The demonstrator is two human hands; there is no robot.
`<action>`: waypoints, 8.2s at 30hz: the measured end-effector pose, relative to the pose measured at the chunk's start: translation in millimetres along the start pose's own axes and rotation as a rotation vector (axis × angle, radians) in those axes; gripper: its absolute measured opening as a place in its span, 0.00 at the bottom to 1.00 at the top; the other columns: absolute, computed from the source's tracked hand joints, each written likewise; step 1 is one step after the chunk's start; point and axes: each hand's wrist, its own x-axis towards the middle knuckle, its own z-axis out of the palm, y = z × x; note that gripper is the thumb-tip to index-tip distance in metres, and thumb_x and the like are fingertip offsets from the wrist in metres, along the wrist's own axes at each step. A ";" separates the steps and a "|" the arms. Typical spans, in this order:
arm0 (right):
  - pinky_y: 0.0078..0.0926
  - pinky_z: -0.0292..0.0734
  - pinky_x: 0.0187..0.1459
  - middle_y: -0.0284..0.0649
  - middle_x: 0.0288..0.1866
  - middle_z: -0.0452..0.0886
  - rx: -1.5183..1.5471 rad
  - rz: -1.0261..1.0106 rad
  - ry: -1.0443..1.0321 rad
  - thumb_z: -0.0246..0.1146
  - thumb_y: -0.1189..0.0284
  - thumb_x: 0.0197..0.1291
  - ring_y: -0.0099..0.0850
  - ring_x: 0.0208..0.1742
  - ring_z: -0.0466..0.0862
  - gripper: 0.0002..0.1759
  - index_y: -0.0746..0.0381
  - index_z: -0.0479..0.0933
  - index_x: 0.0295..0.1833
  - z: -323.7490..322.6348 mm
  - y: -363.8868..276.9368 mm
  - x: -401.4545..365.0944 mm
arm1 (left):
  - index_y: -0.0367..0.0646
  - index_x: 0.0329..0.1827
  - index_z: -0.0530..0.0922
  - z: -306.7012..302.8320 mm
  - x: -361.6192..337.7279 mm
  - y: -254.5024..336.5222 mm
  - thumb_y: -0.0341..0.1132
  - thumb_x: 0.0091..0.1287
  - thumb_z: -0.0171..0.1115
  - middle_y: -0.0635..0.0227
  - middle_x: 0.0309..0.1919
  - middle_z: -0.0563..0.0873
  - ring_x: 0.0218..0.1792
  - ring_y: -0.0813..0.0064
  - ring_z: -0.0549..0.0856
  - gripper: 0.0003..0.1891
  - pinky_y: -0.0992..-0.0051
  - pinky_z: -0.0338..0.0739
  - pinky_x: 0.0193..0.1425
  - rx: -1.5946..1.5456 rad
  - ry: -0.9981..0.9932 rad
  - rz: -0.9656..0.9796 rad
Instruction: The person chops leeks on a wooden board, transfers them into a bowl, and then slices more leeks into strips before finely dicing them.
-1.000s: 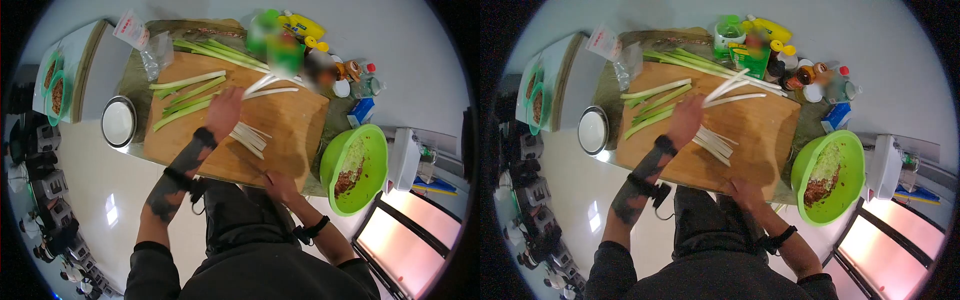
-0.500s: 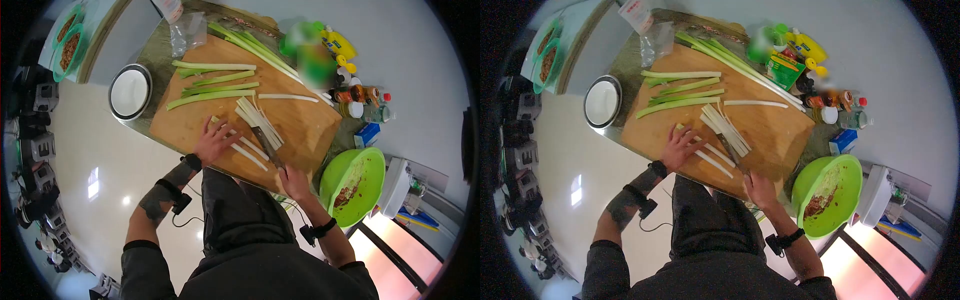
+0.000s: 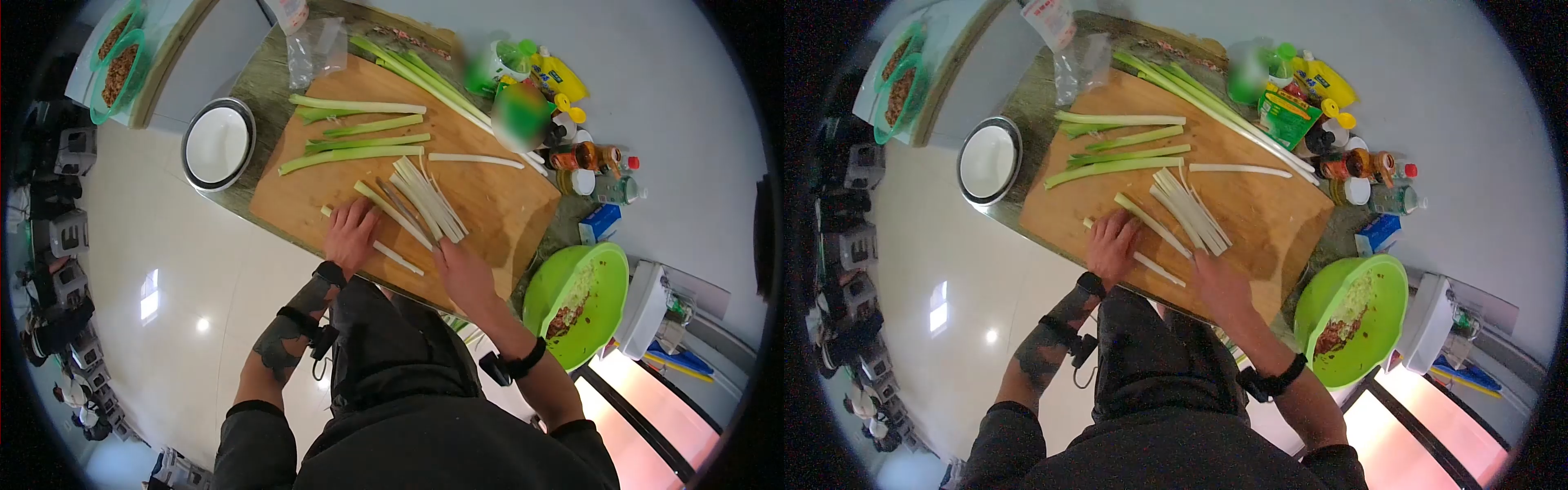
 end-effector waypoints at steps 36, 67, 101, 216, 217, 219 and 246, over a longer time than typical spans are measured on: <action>0.59 0.87 0.42 0.59 0.38 0.90 -0.197 0.001 -0.232 0.57 0.71 0.74 0.59 0.44 0.92 0.11 0.65 0.80 0.53 -39.1 -48.8 57.1 | 0.46 0.53 0.84 12.4 40.2 -0.6 0.30 0.66 0.72 0.64 0.61 0.85 0.65 0.52 0.81 0.14 0.54 0.78 0.66 -0.064 0.123 0.013; 0.60 0.83 0.45 0.56 0.39 0.88 0.036 0.168 -0.094 0.54 0.56 0.81 0.59 0.43 0.89 0.17 0.59 0.77 0.51 -1.2 30.5 -69.6 | 0.53 0.62 0.85 -18.7 -5.8 -8.2 0.36 0.67 0.74 0.62 0.67 0.80 0.70 0.48 0.76 0.19 0.44 0.67 0.76 0.030 0.015 -0.018; 0.57 0.87 0.39 0.56 0.32 0.88 -0.194 -0.123 -0.178 0.57 0.65 0.78 0.56 0.37 0.92 0.13 0.64 0.79 0.50 -18.7 -49.0 26.5 | 0.43 0.56 0.84 5.6 -9.4 -17.3 0.30 0.67 0.68 0.55 0.65 0.83 0.70 0.42 0.77 0.14 0.49 0.77 0.72 -0.179 0.058 -0.082; 0.55 0.81 0.37 0.60 0.33 0.86 0.249 0.437 0.297 0.65 0.63 0.77 0.61 0.36 0.88 0.15 0.65 0.84 0.53 29.5 128.7 -163.4 | 0.68 0.88 0.64 39.1 82.2 56.4 0.60 0.70 0.67 0.71 0.87 0.63 0.88 0.58 0.57 0.42 0.32 0.43 0.88 0.128 -0.396 0.461; 0.55 0.81 0.37 0.60 0.33 0.86 0.249 0.443 0.307 0.65 0.63 0.77 0.61 0.36 0.88 0.15 0.65 0.83 0.53 34.5 129.1 -168.1 | 0.69 0.88 0.64 44.5 83.5 61.4 0.60 0.72 0.65 0.71 0.86 0.65 0.88 0.58 0.58 0.41 0.32 0.43 0.88 0.150 -0.378 0.441; 0.55 0.81 0.37 0.59 0.34 0.87 0.266 0.450 0.326 0.64 0.64 0.77 0.62 0.36 0.88 0.14 0.65 0.82 0.53 42.7 127.4 -173.8 | 0.68 0.88 0.63 53.3 84.0 72.7 0.59 0.74 0.63 0.71 0.84 0.68 0.86 0.59 0.60 0.39 0.32 0.44 0.88 0.180 -0.344 0.383; 0.59 0.77 0.58 0.64 0.55 0.85 0.248 0.305 0.407 0.59 0.67 0.75 0.62 0.57 0.84 0.28 0.64 0.73 0.76 62.3 92.9 -73.3 | 0.51 0.88 0.63 52.9 50.1 107.3 0.65 0.71 0.63 0.62 0.76 0.74 0.79 0.59 0.70 0.47 0.36 0.50 0.85 0.188 -0.283 0.126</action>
